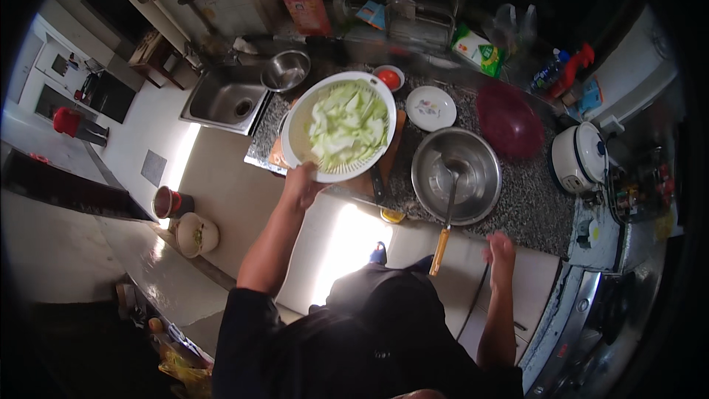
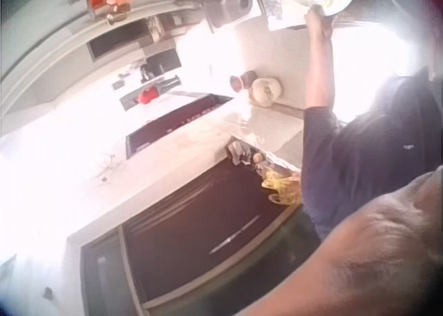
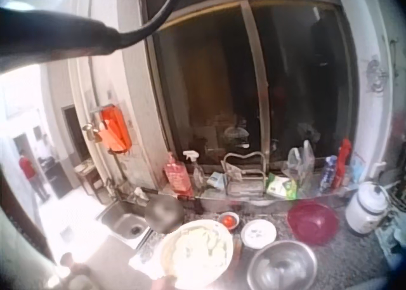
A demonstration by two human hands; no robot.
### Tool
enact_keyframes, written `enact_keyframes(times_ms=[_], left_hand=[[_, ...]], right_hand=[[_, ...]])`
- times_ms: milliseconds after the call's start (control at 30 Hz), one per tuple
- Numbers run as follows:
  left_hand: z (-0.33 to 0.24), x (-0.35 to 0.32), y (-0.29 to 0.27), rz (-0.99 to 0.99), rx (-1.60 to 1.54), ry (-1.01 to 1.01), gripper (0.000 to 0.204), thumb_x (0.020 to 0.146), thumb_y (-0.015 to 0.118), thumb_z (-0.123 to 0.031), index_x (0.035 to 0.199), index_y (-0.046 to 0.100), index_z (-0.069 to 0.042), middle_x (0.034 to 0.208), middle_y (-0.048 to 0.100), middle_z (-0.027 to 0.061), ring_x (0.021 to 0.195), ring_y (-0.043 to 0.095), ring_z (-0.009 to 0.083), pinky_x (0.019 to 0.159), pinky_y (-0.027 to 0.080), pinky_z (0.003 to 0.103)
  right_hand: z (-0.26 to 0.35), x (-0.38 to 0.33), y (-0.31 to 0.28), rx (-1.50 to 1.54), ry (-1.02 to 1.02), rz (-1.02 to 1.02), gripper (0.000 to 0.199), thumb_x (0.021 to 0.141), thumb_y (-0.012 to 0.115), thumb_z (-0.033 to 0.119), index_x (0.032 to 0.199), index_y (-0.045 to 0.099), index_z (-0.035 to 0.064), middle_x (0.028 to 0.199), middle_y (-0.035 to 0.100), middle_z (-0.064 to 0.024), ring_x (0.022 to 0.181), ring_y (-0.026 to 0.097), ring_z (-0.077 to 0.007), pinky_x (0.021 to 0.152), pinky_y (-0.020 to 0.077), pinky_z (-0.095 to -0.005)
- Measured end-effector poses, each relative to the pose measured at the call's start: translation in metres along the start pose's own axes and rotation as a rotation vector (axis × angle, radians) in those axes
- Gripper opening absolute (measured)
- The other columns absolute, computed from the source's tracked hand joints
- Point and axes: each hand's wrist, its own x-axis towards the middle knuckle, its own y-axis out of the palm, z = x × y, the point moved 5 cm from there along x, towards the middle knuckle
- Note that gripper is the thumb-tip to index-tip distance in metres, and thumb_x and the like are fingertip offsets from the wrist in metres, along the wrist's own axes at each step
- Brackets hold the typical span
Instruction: The person washes a knife in the sink, then moves to the stove to heat oil in a wok. They add chopped cabbage to the wok and stir-fry it using a spatula. The person also washes and chops garlic on a cutting board before returning to stir the vegetables.
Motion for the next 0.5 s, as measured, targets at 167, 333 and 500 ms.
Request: enact_keyframes(times_ms=[167, 333, 500], left_hand=[[0.011, 0.036, -0.022, -0.273, 0.011, 0.040, 0.050, 0.078, 0.029, 0.002, 0.127, 0.024, 0.002, 0.120, 0.040, 0.0216, 0.106, 0.048, 0.0360, 0.077, 0.051, 0.047], [-0.013, 0.016, -0.012, -0.193, 0.014, 0.089, 0.051, 0.075, 0.035, 0.001, 0.125, 0.028, 0.001, 0.119, 0.041, 0.0184, 0.106, 0.048, 0.0332, 0.082, 0.049, 0.046], [0.009, 0.036, -0.026, -0.101, -0.137, 0.042, 0.047, 0.078, 0.035, -0.001, 0.125, 0.028, -0.001, 0.118, 0.043, 0.0160, 0.103, 0.050, 0.0309, 0.078, 0.050, 0.043]], right_hand=[[-0.051, -0.028, 0.009, -0.108, 0.060, 0.027, 0.022, 0.084, 0.053, 0.017, 0.101, 0.051, 0.0028, 0.086, 0.058, -0.0050, 0.062, 0.054, -0.0106, 0.051, 0.0413, -0.0210], [-0.066, -0.038, 0.016, -0.107, 0.051, -0.007, 0.020, 0.084, 0.055, 0.016, 0.099, 0.052, 0.0026, 0.083, 0.057, -0.0045, 0.062, 0.055, -0.0103, 0.053, 0.0431, -0.0208], [-0.094, -0.054, 0.030, -0.122, -0.068, 0.105, 0.023, 0.082, 0.056, 0.011, 0.103, 0.050, 0.0037, 0.086, 0.057, -0.0060, 0.066, 0.056, -0.0119, 0.055, 0.0456, -0.0238]])
